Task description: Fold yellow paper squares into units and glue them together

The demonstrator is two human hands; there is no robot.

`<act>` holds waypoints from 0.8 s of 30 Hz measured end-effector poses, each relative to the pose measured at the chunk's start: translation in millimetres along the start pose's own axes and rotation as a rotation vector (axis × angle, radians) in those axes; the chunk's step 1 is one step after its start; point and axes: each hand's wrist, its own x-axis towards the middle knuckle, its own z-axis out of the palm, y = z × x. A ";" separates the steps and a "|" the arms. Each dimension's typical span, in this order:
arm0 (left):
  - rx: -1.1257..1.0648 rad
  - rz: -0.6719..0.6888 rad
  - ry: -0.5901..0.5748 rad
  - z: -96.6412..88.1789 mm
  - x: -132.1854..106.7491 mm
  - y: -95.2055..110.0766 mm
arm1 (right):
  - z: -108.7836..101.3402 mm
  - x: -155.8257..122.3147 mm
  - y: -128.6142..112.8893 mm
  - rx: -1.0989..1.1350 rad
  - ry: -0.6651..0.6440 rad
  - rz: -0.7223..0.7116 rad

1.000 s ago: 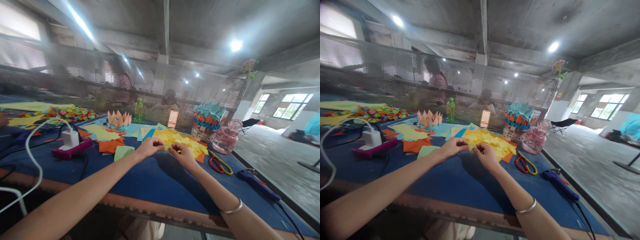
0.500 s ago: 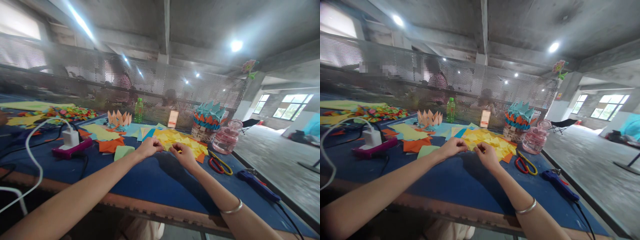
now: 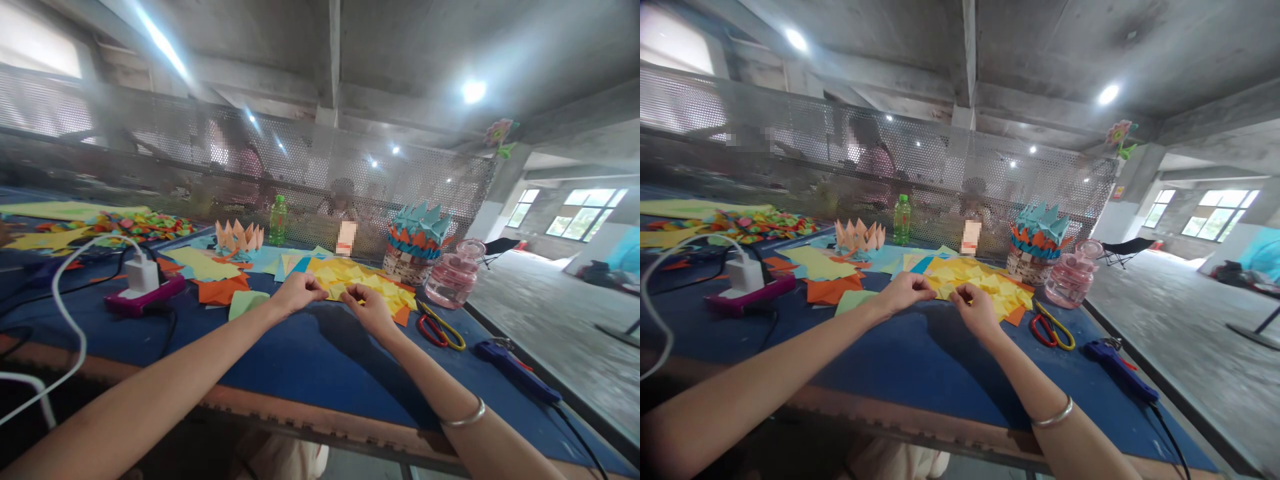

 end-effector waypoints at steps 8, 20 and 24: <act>-0.048 -0.025 -0.013 1.3 1.0 -1.3 | -1.5 0.1 0.2 -0.003 0.013 0.007; -0.127 -0.064 0.071 0.7 3.8 -3.6 | -0.7 0.3 -0.2 -0.033 0.021 0.030; -0.206 -0.070 0.108 1.9 3.5 -4.2 | -3.0 1.4 -0.4 -0.063 0.060 0.033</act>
